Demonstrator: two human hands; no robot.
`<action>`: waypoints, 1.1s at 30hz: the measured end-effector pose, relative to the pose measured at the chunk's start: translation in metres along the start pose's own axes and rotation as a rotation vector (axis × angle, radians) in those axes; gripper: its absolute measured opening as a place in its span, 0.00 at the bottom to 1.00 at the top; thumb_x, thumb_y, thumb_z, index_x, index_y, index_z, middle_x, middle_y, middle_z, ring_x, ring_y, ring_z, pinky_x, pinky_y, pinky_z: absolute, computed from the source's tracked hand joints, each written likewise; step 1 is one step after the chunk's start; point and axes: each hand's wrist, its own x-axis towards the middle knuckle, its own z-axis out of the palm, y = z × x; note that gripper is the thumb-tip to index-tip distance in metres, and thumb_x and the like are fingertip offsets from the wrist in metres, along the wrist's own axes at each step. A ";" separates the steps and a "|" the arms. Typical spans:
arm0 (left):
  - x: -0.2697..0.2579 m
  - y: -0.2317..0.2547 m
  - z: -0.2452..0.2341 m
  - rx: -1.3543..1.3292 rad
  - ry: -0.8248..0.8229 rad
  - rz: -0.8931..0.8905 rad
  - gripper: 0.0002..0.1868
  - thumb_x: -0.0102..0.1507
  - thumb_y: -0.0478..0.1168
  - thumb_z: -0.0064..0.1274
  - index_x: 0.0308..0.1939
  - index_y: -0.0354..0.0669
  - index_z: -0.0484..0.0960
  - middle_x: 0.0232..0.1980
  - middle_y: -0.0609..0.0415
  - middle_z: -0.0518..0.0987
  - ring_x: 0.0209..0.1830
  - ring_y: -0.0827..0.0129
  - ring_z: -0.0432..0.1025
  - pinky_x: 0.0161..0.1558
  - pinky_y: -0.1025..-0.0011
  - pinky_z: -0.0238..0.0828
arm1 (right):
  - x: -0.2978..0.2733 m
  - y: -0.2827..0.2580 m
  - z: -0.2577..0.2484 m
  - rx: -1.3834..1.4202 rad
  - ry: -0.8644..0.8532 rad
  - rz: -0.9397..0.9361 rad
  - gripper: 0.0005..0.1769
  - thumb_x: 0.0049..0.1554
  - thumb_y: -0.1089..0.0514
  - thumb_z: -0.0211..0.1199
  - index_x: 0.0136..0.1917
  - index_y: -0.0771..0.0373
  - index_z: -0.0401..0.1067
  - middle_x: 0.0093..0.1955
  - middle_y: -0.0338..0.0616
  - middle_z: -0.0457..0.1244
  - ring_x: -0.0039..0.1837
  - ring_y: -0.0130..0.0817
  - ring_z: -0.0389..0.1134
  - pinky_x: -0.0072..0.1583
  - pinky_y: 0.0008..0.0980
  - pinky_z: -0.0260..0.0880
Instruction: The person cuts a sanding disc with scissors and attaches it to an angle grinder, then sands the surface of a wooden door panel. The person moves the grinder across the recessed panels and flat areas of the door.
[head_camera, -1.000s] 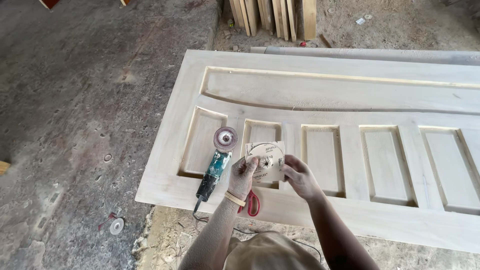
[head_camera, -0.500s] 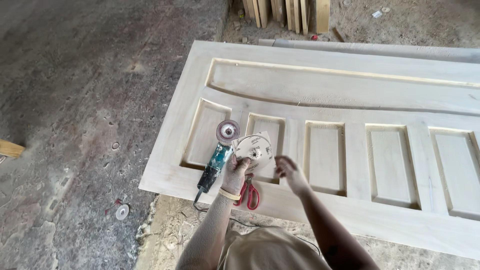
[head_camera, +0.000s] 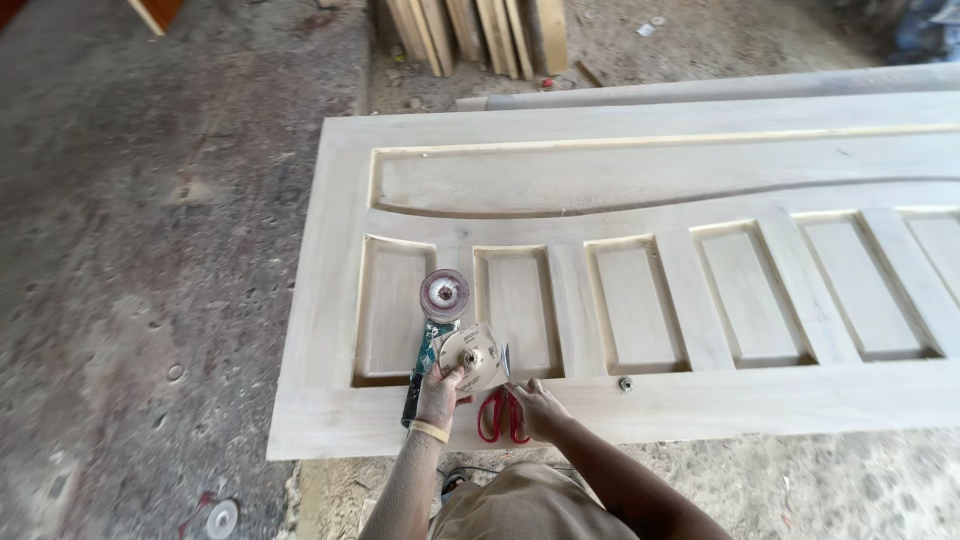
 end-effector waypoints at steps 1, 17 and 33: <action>-0.003 -0.005 -0.011 0.011 -0.009 -0.044 0.18 0.67 0.35 0.46 0.61 0.43 0.76 0.51 0.50 0.83 0.39 0.67 0.80 0.25 0.73 0.77 | 0.000 -0.003 0.010 -0.008 -0.024 0.037 0.57 0.49 0.61 0.73 0.82 0.48 0.44 0.72 0.64 0.51 0.68 0.56 0.62 0.69 0.42 0.67; 0.021 -0.077 -0.069 -0.120 -0.505 -0.636 0.16 0.63 0.31 0.46 0.54 0.30 0.79 0.49 0.42 0.82 0.48 0.56 0.78 0.54 0.58 0.76 | -0.030 -0.025 0.036 1.015 0.377 0.642 0.10 0.60 0.60 0.58 0.53 0.66 0.74 0.46 0.51 0.71 0.47 0.39 0.71 0.50 0.38 0.72; 0.007 0.019 0.048 0.404 -1.044 -0.371 0.19 0.63 0.28 0.45 0.57 0.35 0.83 0.49 0.45 0.86 0.50 0.63 0.79 0.58 0.63 0.78 | -0.165 -0.043 -0.050 0.240 0.871 0.015 0.35 0.56 0.61 0.66 0.76 0.51 0.63 0.58 0.45 0.68 0.49 0.38 0.72 0.52 0.35 0.78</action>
